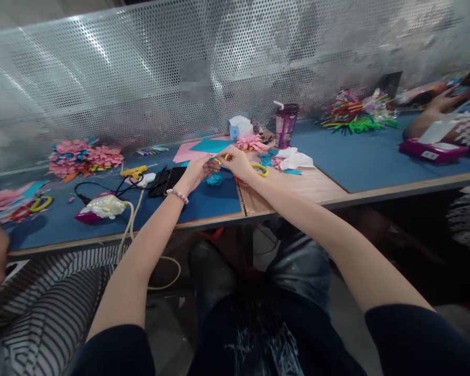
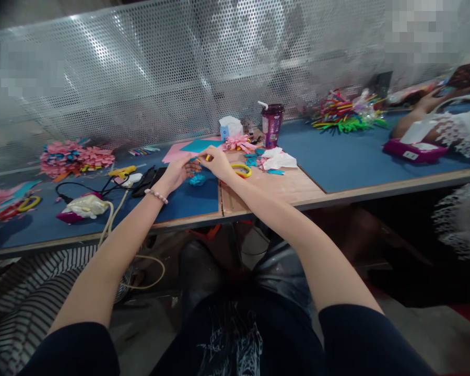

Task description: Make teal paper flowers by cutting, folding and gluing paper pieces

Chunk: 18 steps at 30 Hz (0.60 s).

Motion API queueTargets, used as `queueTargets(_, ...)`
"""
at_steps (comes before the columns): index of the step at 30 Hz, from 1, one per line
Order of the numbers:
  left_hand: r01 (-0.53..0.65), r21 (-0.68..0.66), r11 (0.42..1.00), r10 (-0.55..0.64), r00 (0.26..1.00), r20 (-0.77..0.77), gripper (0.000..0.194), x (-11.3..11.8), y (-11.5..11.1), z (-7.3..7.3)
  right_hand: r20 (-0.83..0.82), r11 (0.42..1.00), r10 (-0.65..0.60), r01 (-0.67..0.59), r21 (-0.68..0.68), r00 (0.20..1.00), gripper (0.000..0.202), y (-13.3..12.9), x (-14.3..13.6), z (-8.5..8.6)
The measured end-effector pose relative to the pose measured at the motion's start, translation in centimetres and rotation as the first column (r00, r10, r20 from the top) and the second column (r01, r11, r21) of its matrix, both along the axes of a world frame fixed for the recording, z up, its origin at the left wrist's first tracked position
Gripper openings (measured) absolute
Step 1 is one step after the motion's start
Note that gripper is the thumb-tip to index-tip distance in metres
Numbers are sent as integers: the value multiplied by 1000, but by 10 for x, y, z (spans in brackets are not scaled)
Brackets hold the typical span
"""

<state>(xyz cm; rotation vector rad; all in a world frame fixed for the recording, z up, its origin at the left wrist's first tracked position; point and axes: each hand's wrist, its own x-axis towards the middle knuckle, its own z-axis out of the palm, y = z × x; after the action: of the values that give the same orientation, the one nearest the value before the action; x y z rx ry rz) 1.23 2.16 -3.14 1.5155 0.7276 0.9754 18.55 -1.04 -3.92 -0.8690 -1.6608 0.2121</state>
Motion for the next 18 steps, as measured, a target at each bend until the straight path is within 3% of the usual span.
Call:
queueTargets(5,10,-47,999,-9,1000,28,21,-3,0,2,133,998,-10,2,61,991,15,0,4,-1)
queueTargets(9,7,-34,999,-6,1000,27,19,-3,-1,1,313,982,-164,123,147,936,19,-2,6,-1)
queueTargets(13,-8,-28,1000,9,1000,9,17,-2,-4,1,547,945,-314,199,261,776,21,-11,3,2)
queueTargets(18,-35,-5,999,35,999,-11,11,-2,-5,1,707,922,-385,207,328,594,26,-18,-1,4)
